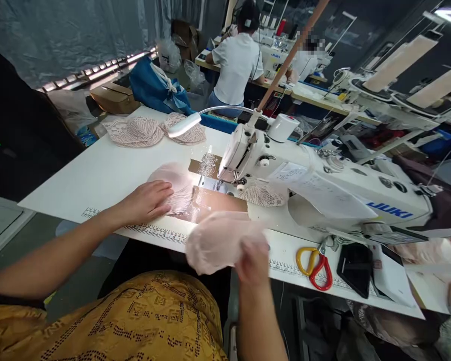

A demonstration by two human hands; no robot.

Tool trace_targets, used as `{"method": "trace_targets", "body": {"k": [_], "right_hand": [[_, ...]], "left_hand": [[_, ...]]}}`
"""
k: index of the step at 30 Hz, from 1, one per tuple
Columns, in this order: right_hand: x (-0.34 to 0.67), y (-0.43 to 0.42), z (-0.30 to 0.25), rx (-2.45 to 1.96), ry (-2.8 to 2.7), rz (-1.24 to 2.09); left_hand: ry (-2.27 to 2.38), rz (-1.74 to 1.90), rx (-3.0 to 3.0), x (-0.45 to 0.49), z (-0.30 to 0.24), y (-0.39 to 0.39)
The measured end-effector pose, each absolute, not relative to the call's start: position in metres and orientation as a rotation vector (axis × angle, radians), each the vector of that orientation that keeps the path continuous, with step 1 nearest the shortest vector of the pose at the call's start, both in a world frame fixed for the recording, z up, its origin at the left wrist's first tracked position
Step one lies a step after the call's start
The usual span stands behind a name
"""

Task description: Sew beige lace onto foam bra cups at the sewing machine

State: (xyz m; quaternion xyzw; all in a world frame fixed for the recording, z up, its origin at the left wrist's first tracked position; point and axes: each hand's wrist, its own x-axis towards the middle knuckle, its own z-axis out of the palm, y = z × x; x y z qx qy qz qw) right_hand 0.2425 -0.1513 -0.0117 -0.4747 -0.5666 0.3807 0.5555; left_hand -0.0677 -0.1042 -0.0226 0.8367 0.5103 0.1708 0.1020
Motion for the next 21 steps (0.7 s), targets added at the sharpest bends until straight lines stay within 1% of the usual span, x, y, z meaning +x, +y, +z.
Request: {"method": "trace_targets", "body": {"k": [3,4,5,6,8,9,10,11,12,13,15,17,19,21], "right_hand": [[0.287,-0.161,0.007,-1.107,-1.161,0.169],[0.292,-0.163,0.01,-1.061,-1.139,-0.027],[0.29,-0.164,0.011,-1.026,-1.159,-0.136],[0.283,-0.164,0.008,-1.013,-1.226,-0.14],[0.255,-0.161,-0.002,-1.05,-1.514,0.147],[0.238,-0.159,-0.007,-1.064,-1.667,0.317],[0.22,-0.158,-0.012,-1.031,-1.886,0.671],[0.204,-0.156,-0.015,-0.981,-1.969,0.934],[0.191,-0.155,-0.016,-0.916,-2.006,1.064],[0.182,-0.155,-0.014,-0.852,-2.034,1.116],[0.177,-0.153,-0.007,-0.862,-1.984,0.982],[0.188,-0.15,0.001,-0.967,-1.852,0.754],[0.203,-0.146,0.004,-1.055,-1.643,0.6],[0.212,-0.143,0.002,-1.127,-1.496,0.529]], "left_hand": [[1.633,0.412,2.47,-0.108,-0.035,-0.113],[1.688,0.429,2.433,-0.12,-0.037,-0.116],[1.755,0.436,2.383,-0.129,-0.036,-0.119],[1.832,0.46,2.327,-0.134,-0.033,-0.123],[1.855,0.536,2.264,-0.127,-0.022,-0.129],[1.759,0.581,2.269,-0.116,-0.015,-0.133],[1.558,0.604,2.296,-0.103,-0.007,-0.137],[1.305,0.569,2.285,-0.087,0.001,-0.14],[1.063,0.551,2.233,-0.073,0.007,-0.142],[0.901,0.507,2.16,-0.061,0.01,-0.144],[0.85,0.534,2.046,-0.051,0.009,-0.143],[1.108,0.653,2.009,-0.059,0.0,-0.139],[1.423,0.778,1.989,-0.074,-0.011,-0.135],[1.499,0.885,1.987,-0.083,-0.015,-0.133]]}}
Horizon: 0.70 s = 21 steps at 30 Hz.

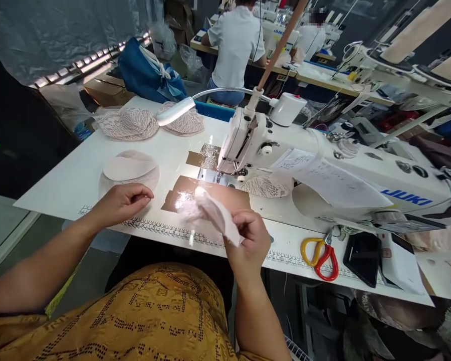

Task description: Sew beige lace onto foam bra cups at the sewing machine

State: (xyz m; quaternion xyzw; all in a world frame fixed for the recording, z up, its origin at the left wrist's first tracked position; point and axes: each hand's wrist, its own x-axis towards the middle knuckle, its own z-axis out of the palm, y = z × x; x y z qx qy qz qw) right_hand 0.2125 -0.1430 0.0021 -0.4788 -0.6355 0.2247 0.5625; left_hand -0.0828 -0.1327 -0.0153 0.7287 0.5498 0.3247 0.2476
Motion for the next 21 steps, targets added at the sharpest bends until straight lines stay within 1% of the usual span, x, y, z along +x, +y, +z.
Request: {"method": "trace_targets", "body": {"k": [2,4,7,9,13,16,18,21], "right_hand": [[0.21,-0.141,-0.001,-1.163,-1.557,0.535],[0.199,-0.14,-0.003,-1.104,-1.787,0.594],[0.183,-0.141,0.0,-0.951,-2.016,0.618],[0.183,-0.143,0.004,-0.918,-1.996,0.515],[0.201,-0.145,0.007,-1.022,-1.827,0.275],[0.209,-0.143,0.003,-1.122,-1.752,0.211],[0.208,-0.141,0.0,-1.175,-1.74,0.175],[0.198,-0.14,-0.003,-1.22,-1.779,0.118]], "left_hand": [[1.33,0.971,2.037,-0.078,-0.01,-0.133],[1.096,0.993,2.143,-0.062,0.001,-0.133],[0.859,0.812,2.249,-0.036,0.013,-0.13],[0.908,0.816,2.23,-0.029,0.012,-0.125],[1.41,1.056,2.194,-0.043,-0.01,-0.115],[1.674,1.021,2.19,-0.058,-0.021,-0.117],[1.679,1.026,2.144,-0.061,-0.019,-0.122],[1.446,1.047,2.131,-0.051,-0.007,-0.134]]}}
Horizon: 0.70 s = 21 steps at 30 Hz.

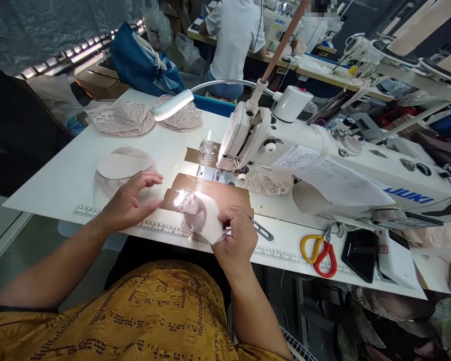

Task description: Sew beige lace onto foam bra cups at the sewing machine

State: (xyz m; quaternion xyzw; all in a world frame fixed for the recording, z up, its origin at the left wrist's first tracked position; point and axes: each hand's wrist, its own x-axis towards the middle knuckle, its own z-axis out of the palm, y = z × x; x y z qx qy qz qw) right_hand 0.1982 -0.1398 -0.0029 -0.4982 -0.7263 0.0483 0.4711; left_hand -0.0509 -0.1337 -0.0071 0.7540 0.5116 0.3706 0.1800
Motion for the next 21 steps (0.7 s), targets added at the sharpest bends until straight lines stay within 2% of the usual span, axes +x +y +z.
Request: {"method": "trace_targets", "body": {"k": [3,5,9,14,17,21], "right_hand": [[0.184,-0.142,-0.002,-1.14,-1.893,0.128],[0.178,-0.145,0.0,-1.042,-1.989,0.164],[0.185,-0.149,0.005,-1.001,-2.061,0.134],[0.206,-0.145,0.003,-1.1,-1.868,-0.039],[0.209,-0.142,-0.002,-1.174,-1.809,-0.017],[0.205,-0.139,-0.005,-1.18,-1.777,-0.011]], "left_hand": [[1.151,1.013,2.22,-0.028,-0.001,-0.14],[1.111,1.097,2.235,-0.015,-0.003,-0.137],[1.239,1.264,2.17,-0.015,-0.014,-0.123],[1.464,1.211,2.146,-0.038,-0.015,-0.119],[1.63,1.165,2.039,-0.045,-0.017,-0.124],[1.595,1.099,1.849,-0.051,-0.022,-0.129]]}}
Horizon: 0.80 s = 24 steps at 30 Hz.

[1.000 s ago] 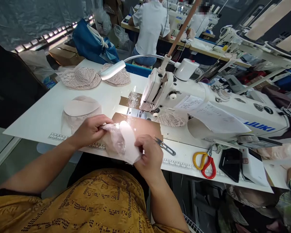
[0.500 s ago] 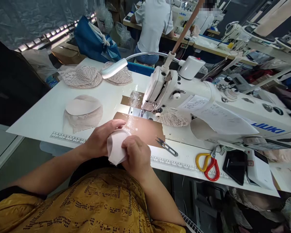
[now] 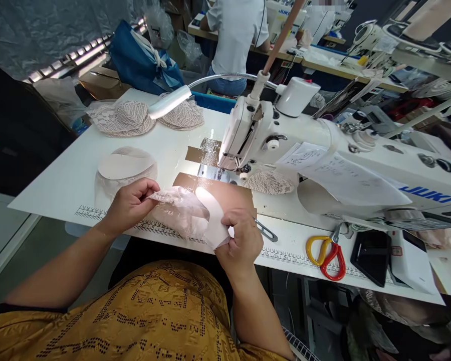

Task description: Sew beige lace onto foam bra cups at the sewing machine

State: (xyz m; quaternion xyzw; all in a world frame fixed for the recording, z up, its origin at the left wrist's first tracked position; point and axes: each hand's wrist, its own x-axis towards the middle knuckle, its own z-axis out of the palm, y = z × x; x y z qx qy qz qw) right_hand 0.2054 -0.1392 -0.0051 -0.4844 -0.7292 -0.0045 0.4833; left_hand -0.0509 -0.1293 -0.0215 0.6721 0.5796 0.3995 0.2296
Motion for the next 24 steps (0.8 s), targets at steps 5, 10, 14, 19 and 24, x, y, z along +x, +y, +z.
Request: {"method": "trace_targets", "body": {"k": [5,10,14,19,24], "right_hand": [[0.205,-0.135,-0.004,-1.13,-1.783,-0.033],[0.211,-0.13,-0.005,-1.04,-1.751,-0.086],[0.217,-0.129,-0.008,-1.095,-1.706,-0.057],[0.214,-0.13,-0.011,-1.057,-1.692,0.038],[0.197,-0.128,-0.011,-1.083,-1.642,0.55]], "left_hand": [[1.272,1.105,1.595,-0.053,-0.024,-0.13],[0.822,1.019,1.141,-0.058,-0.019,-0.133],[0.983,0.904,1.211,-0.068,-0.016,-0.134],[1.644,1.059,1.58,-0.07,-0.026,-0.136],[1.003,0.964,1.218,-0.051,-0.023,-0.141]]}}
